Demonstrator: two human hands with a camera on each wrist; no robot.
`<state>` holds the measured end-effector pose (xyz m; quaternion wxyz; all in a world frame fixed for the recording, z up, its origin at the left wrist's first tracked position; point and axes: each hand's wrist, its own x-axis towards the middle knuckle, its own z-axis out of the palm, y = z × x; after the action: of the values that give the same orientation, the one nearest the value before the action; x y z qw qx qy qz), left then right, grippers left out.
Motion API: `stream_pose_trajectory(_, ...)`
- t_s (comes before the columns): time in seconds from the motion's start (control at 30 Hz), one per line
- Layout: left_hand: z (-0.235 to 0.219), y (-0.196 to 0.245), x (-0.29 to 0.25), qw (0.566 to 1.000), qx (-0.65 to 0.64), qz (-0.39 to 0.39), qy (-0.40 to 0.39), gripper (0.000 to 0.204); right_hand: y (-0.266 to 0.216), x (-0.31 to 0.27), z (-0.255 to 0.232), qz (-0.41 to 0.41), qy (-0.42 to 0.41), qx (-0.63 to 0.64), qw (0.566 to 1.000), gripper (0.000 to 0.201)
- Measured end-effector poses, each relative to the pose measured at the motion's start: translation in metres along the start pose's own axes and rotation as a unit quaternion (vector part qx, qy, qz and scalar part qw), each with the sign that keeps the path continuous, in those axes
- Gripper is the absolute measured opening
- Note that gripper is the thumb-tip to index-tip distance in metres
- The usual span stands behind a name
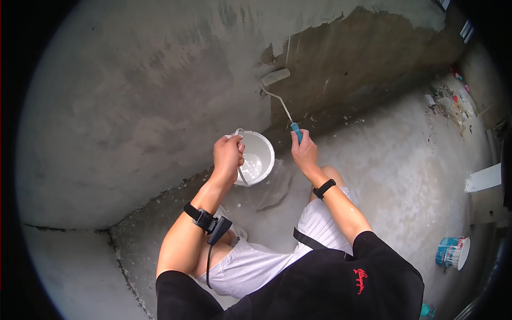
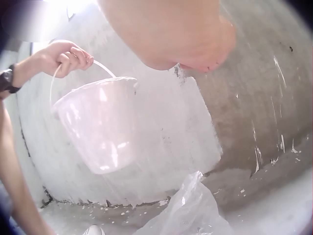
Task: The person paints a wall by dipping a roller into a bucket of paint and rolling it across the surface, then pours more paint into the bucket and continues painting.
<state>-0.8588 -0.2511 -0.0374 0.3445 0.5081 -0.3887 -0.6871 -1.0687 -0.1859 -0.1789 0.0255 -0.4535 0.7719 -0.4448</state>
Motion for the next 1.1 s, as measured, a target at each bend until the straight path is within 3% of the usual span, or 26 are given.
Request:
stream_pose_trajectory(0.3, 0.008, -0.002, -0.001, 1.0, 0.005, 0.011, -0.025, 0.014, -0.032, 0.01, -0.007, -0.03, 0.027, 0.021, 0.999, 0.032)
stream_pose_trajectory(0.63, 0.015, 0.007, -0.004, 0.999, 0.02, 0.023, -0.037, 0.013, -0.048, -0.003, -0.015, 0.004, 0.039, 0.062, 0.997, 0.032)
stream_pose_trajectory(0.8, 0.016, 0.006, -0.007, 0.998, 0.018, 0.016, -0.05, 0.011, -0.066, 0.016, -0.03, -0.047, 0.073, 0.053, 0.995, 0.029)
stream_pose_trajectory(1.1, 0.013, 0.004, -0.004, 0.999, 0.014, 0.01, -0.044, 0.011, -0.087, 0.043, -0.042, -0.068, 0.084, 0.02, 0.994, 0.026)
